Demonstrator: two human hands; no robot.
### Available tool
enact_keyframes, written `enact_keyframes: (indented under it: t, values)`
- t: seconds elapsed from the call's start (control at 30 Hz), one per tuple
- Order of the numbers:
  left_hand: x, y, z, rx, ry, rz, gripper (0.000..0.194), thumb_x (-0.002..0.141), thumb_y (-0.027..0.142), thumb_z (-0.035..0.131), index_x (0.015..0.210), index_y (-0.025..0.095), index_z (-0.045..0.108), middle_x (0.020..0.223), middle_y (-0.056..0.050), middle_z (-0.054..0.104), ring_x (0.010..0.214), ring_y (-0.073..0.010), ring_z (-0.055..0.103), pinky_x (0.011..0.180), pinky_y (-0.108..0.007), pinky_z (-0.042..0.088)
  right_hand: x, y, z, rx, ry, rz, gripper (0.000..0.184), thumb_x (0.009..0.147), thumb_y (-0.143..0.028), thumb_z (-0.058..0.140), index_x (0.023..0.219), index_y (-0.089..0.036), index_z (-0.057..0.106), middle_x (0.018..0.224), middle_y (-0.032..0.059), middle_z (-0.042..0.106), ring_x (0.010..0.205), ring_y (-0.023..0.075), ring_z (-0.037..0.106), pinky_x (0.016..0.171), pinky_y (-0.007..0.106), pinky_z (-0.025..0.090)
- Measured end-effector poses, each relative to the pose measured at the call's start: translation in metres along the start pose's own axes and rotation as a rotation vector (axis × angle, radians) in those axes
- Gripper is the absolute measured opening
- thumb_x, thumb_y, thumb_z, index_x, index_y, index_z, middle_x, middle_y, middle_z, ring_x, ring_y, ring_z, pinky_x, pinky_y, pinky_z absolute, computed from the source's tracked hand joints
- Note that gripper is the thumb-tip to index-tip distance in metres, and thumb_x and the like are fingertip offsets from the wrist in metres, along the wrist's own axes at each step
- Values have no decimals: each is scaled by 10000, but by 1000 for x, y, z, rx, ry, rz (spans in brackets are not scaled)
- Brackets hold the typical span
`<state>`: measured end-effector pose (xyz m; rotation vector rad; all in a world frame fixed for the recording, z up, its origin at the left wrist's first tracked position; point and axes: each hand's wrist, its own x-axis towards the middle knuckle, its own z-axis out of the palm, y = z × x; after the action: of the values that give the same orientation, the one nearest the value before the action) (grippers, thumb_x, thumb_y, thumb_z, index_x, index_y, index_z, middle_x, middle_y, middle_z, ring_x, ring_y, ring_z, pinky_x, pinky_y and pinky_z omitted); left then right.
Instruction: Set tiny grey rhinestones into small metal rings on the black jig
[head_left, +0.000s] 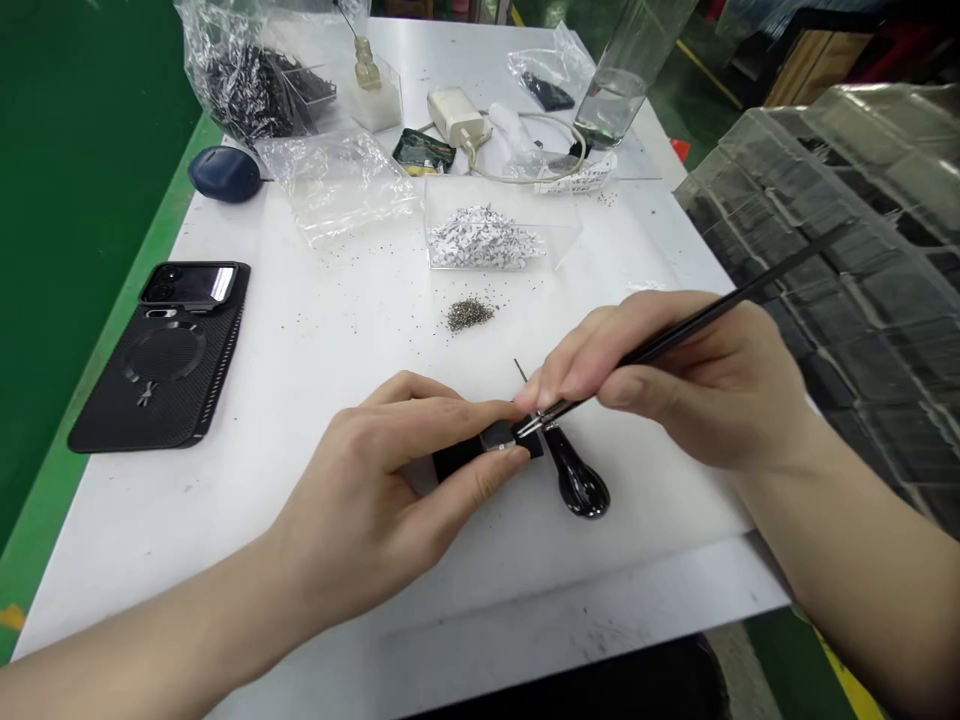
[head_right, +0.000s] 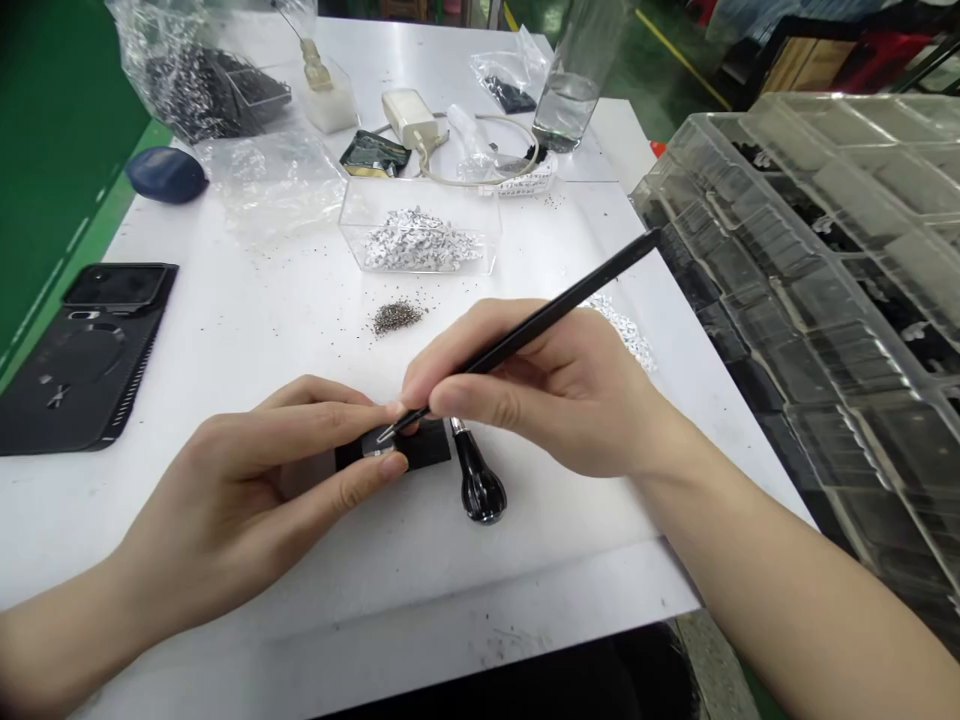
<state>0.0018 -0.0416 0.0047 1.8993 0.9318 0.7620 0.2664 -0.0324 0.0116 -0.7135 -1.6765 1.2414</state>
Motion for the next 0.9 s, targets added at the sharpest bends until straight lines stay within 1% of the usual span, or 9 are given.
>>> enact_keyframes:
  t: [0.07, 0.13, 0.23, 0.4, 0.53, 0.7, 0.9]
  values:
    - [0, 2, 0, -3, 10, 0, 207, 1023, 284, 824, 1202, 350, 905, 1059, 56, 889, 942, -161, 766, 843, -244, 629, 0, 5, 1, 19, -61, -33, 171, 1040, -156, 790, 1147, -261, 873, 1079, 44, 893, 1021, 226, 876, 942, 373, 734]
    - [0, 4, 0, 7, 13, -16, 199, 1015, 288, 831, 1191, 338, 908, 1061, 57, 891, 937, -154, 773, 840, -234, 627, 1, 8, 1, 27, -83, -53, 170, 1025, -141, 799, 1140, -244, 871, 1084, 47, 890, 1025, 229, 876, 936, 369, 733]
    - [1, 7, -1, 39, 10, -47, 183, 999, 308, 846, 1167, 321, 916, 1077, 51, 897, 927, -152, 786, 819, -225, 629, 2, 10, 2, -38, -67, -33, 154, 1032, -139, 784, 1105, -246, 867, 1065, 40, 878, 1011, 225, 869, 936, 372, 728]
    - [1, 8, -3, 67, 15, -48, 173, 1000, 325, 851, 1156, 352, 921, 1086, 46, 899, 892, -160, 792, 815, -239, 648, 1, 8, 3, -115, -48, -48, 146, 1022, -147, 797, 1079, -263, 865, 1032, 21, 875, 1004, 219, 868, 937, 358, 723]
    - [-1, 6, -2, 78, 3, -46, 182, 1015, 355, 837, 1179, 364, 916, 1100, 25, 896, 925, -191, 803, 824, -271, 662, 2, 10, 2, -92, -66, -51, 161, 1009, -150, 815, 1087, -279, 872, 1016, 13, 881, 994, 218, 869, 919, 355, 724]
    - [0, 4, -1, 60, -1, -50, 184, 1013, 351, 832, 1176, 354, 918, 1065, 25, 894, 899, -186, 793, 831, -267, 655, 2, 11, 2, -79, -73, -47, 205, 1000, -98, 800, 1089, -270, 866, 1021, 15, 875, 995, 214, 865, 919, 358, 723]
    - [-1, 5, -1, 52, 8, -46, 196, 1011, 370, 832, 1188, 365, 915, 1068, 24, 895, 911, -195, 797, 841, -284, 666, 2, 11, 2, -85, -52, -34, 154, 1005, -153, 819, 1086, -276, 868, 1013, 15, 884, 988, 217, 867, 911, 355, 731]
